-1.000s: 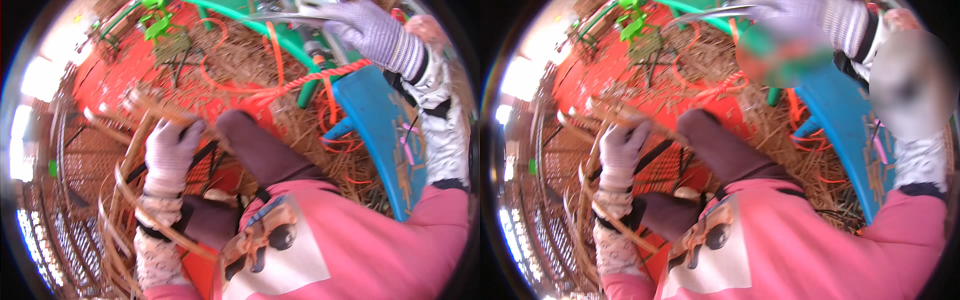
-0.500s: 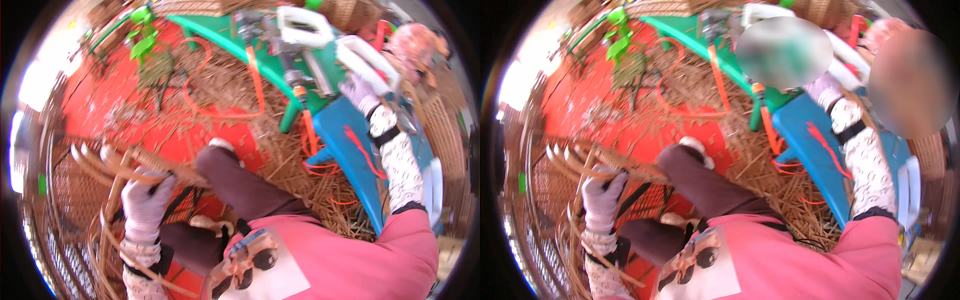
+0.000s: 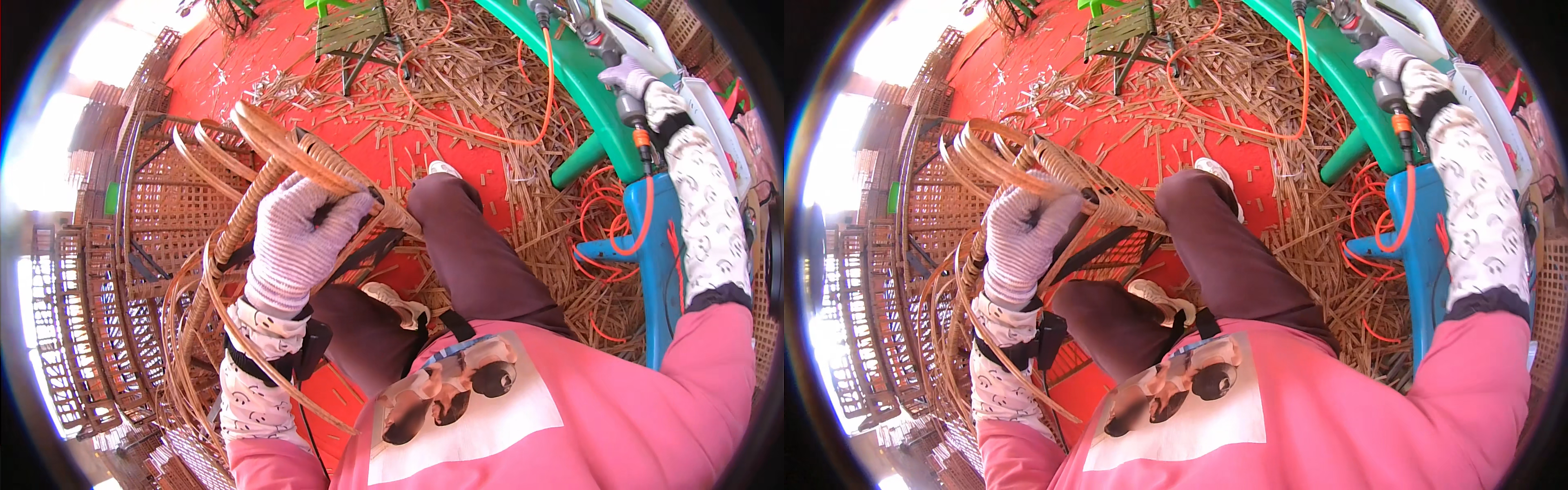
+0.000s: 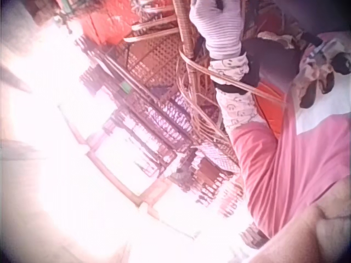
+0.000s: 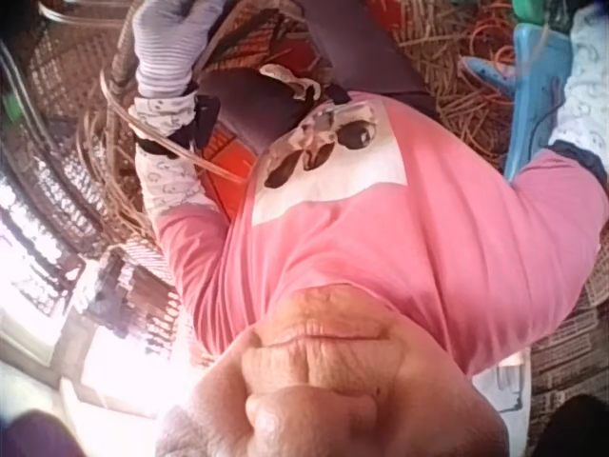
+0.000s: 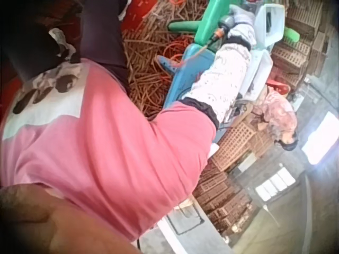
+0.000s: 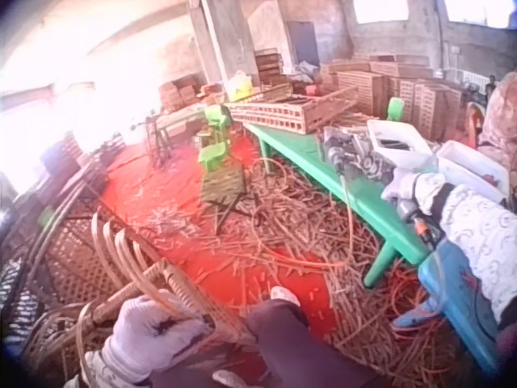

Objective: The person is assembling and finishing a wicker chair frame, attaching bamboo or wicker strips to the seat and base using a staple gun and pliers.

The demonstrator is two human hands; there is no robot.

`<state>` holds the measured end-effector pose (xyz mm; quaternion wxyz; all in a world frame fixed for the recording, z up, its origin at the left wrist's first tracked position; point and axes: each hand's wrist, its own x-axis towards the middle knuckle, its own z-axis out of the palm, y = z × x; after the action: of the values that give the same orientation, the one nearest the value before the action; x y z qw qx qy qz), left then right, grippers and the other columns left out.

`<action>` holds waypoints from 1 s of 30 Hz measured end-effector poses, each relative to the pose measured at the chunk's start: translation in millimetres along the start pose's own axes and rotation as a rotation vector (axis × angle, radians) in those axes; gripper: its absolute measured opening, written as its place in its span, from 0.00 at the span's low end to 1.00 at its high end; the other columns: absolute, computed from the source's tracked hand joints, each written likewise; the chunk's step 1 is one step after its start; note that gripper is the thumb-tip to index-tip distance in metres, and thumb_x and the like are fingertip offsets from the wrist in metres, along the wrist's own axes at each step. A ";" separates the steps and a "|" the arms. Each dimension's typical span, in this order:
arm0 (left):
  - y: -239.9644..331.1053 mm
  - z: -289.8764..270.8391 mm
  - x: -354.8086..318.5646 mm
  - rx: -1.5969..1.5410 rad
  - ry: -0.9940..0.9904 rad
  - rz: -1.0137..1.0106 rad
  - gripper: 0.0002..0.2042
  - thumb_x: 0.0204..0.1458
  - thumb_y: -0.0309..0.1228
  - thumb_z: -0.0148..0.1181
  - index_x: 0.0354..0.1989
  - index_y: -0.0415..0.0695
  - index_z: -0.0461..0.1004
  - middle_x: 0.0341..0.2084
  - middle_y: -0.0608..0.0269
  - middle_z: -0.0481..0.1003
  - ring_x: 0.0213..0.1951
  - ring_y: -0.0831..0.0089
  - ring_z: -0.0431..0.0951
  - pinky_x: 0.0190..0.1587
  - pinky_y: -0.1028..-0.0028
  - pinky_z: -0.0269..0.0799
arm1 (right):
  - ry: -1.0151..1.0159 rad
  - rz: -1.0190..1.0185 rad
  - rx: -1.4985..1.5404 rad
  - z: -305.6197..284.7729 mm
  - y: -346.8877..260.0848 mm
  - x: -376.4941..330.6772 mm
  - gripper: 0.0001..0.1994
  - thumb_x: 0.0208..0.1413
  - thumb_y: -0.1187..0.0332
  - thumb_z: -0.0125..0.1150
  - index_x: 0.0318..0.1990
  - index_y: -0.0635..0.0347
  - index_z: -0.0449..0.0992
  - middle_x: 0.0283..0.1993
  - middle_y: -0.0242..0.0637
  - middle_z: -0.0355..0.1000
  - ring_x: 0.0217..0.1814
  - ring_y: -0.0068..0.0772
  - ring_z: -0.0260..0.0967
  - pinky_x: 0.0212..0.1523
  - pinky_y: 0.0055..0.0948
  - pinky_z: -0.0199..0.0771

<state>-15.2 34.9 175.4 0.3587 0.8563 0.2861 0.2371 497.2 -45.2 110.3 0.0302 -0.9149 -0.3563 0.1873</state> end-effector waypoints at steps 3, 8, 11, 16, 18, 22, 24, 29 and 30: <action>-2.0 -3.7 -4.0 -0.063 0.004 -0.048 0.04 0.45 0.23 0.59 0.28 0.36 0.75 0.22 0.62 0.74 0.25 0.77 0.73 0.29 0.77 0.68 | 0.076 -0.352 0.585 -15.1 -12.6 -80.5 0.15 0.45 0.65 0.59 0.40 0.62 0.69 0.26 0.34 0.69 0.29 0.26 0.68 0.32 0.24 0.69; -11.7 -3.3 -4.5 -0.062 0.017 -0.048 0.05 0.46 0.25 0.59 0.29 0.36 0.75 0.20 0.64 0.73 0.24 0.80 0.72 0.28 0.77 0.68 | -0.093 -0.505 0.984 20.3 -48.3 -221.3 0.17 0.45 0.67 0.58 0.43 0.61 0.65 0.30 0.31 0.65 0.30 0.23 0.65 0.34 0.24 0.67; -17.0 0.6 3.7 -0.080 0.012 -0.053 0.06 0.46 0.26 0.60 0.29 0.36 0.75 0.20 0.66 0.73 0.24 0.82 0.70 0.28 0.77 0.67 | -0.264 -0.482 1.070 74.6 -55.2 -256.7 0.20 0.46 0.64 0.59 0.46 0.62 0.65 0.37 0.34 0.68 0.37 0.29 0.67 0.42 0.29 0.69; -22.9 -7.9 6.1 -0.144 0.020 -0.135 0.07 0.46 0.29 0.61 0.29 0.36 0.76 0.20 0.66 0.73 0.24 0.83 0.70 0.28 0.78 0.67 | -0.388 -0.838 1.152 138.7 -96.1 -287.3 0.22 0.47 0.63 0.58 0.50 0.60 0.64 0.44 0.36 0.68 0.44 0.30 0.68 0.46 0.32 0.69; -25.2 -11.0 7.0 -0.144 0.024 -0.068 0.08 0.45 0.29 0.61 0.28 0.36 0.77 0.20 0.65 0.73 0.24 0.81 0.70 0.28 0.77 0.67 | -0.241 -1.136 0.911 152.7 -104.4 -281.2 0.23 0.47 0.63 0.58 0.51 0.59 0.64 0.47 0.37 0.69 0.46 0.31 0.68 0.48 0.33 0.69; -33.9 -7.9 9.9 -0.151 0.029 -0.098 0.08 0.45 0.30 0.61 0.28 0.36 0.76 0.20 0.64 0.73 0.23 0.81 0.70 0.27 0.77 0.66 | -0.982 -0.672 1.780 179.2 -128.7 -280.8 0.26 0.43 0.59 0.63 0.50 0.60 0.66 0.44 0.37 0.71 0.44 0.31 0.71 0.47 0.31 0.71; -34.1 -9.9 10.0 -0.135 0.032 -0.109 0.08 0.45 0.30 0.61 0.28 0.36 0.76 0.20 0.64 0.73 0.23 0.80 0.70 0.27 0.77 0.66 | -0.367 -0.970 1.264 160.8 -132.5 -286.9 0.28 0.38 0.58 0.68 0.47 0.61 0.68 0.41 0.36 0.73 0.41 0.31 0.72 0.44 0.29 0.72; -29.3 -10.5 12.7 -0.103 0.025 -0.089 0.09 0.45 0.30 0.62 0.28 0.36 0.76 0.19 0.64 0.72 0.22 0.80 0.69 0.26 0.77 0.65 | -0.577 -0.685 1.463 203.7 -132.3 -274.1 0.25 0.41 0.63 0.67 0.48 0.61 0.67 0.42 0.36 0.72 0.42 0.29 0.72 0.44 0.28 0.72; -28.9 -10.7 12.0 -0.093 0.030 -0.089 0.09 0.45 0.30 0.62 0.28 0.36 0.76 0.19 0.64 0.72 0.22 0.80 0.69 0.26 0.77 0.65 | -0.388 -0.846 1.148 206.7 -134.2 -273.0 0.24 0.45 0.61 0.63 0.50 0.61 0.66 0.45 0.37 0.71 0.45 0.31 0.71 0.47 0.30 0.71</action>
<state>-22.3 64.7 162.8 0.4038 0.8215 0.3180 0.2469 151.4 -142.5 31.5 0.5102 -0.4900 -0.5232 0.4752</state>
